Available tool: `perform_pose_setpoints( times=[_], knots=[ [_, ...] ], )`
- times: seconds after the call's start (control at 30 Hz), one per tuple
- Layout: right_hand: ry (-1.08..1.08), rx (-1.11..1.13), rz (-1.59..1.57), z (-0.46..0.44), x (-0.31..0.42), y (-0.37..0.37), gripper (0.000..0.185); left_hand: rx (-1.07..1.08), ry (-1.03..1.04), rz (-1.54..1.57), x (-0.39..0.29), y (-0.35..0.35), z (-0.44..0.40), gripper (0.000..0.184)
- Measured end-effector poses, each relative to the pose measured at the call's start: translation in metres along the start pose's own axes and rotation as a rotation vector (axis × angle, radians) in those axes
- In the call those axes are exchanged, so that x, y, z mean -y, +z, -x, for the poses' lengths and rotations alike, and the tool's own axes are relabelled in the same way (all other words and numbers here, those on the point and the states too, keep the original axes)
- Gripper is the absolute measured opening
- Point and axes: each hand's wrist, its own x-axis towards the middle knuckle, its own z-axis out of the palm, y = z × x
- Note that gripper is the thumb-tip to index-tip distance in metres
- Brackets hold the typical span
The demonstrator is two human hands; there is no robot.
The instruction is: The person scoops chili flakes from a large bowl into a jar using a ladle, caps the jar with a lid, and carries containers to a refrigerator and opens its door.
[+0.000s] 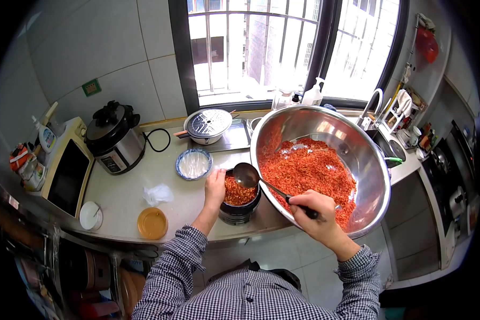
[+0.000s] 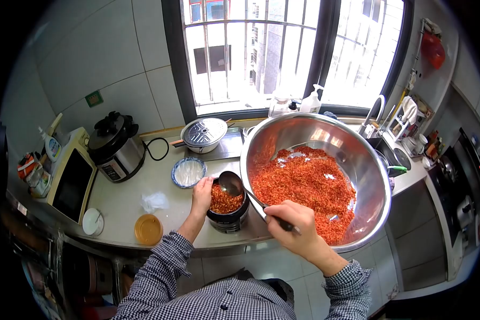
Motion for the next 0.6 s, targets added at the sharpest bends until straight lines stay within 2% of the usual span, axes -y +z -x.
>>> perform_pose_setpoints(
  times=[0.1,0.17,0.43,0.53,0.6],
  knots=[
    [0.224,-0.004,-0.135,0.011,-0.004,0.005,0.014,0.008,-0.009,0.034,0.002,0.0,0.0,0.031],
    [0.138,0.023,-0.101,0.016,-0.01,0.013,0.014,0.02,-0.005,0.046,0.002,0.0,-0.001,0.03],
    [0.127,-0.054,-0.044,0.019,-0.024,0.018,0.013,0.016,-0.007,-0.017,-0.01,-0.003,0.003,0.029],
    [0.275,-0.1,-0.128,0.018,-0.018,0.016,0.01,0.015,-0.007,0.012,-0.003,-0.002,0.001,0.031],
    [0.438,-0.172,-0.253,0.016,-0.016,0.016,0.008,0.005,-0.074,0.148,0.002,0.002,-0.001,0.034]
  ],
)
